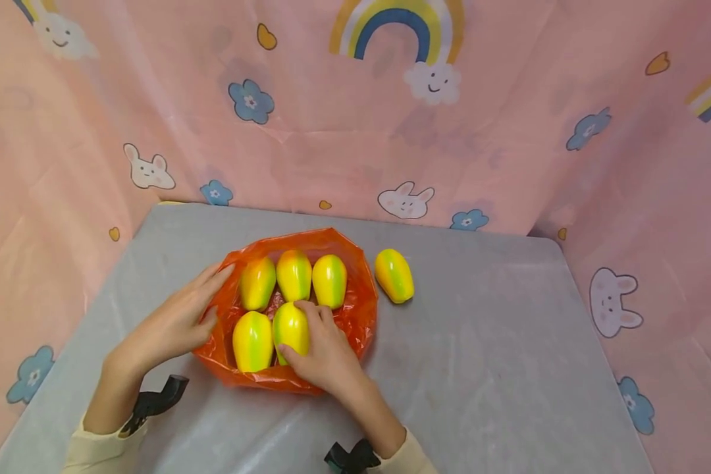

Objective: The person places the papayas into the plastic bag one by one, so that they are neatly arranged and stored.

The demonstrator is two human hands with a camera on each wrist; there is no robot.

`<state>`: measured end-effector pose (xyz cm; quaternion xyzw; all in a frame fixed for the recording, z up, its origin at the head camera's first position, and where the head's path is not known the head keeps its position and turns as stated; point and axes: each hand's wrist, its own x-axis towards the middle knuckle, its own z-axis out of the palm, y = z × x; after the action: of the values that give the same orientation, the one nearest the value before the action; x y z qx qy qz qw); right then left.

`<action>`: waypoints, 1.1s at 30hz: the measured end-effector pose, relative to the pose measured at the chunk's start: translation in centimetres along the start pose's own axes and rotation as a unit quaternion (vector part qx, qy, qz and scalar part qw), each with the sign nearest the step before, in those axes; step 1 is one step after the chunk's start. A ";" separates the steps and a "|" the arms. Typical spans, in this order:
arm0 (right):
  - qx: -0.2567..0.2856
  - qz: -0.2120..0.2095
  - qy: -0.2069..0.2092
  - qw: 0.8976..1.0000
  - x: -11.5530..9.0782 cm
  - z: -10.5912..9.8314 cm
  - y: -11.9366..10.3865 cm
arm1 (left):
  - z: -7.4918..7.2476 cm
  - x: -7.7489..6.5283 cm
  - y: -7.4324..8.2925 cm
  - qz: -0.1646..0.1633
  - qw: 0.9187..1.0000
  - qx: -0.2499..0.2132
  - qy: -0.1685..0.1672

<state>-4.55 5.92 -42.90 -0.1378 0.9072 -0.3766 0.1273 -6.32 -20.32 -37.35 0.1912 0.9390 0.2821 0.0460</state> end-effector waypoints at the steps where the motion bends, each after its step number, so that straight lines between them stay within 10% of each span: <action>1: -0.001 0.004 -0.004 1.000 0.0 0.1 0.0 | 0.0 0.0 0.0 -0.001 1.000 0.001 0.000; 33: -0.029 0.044 -0.022 0.998 0.5 0.9 0.5 | 0.2 0.3 -0.4 -0.009 1.000 -0.001 -0.009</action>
<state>-4.80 5.54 -43.93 -0.1096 0.9201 -0.3408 0.1591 -6.68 -20.38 -37.77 0.1855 0.9399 0.2808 0.0569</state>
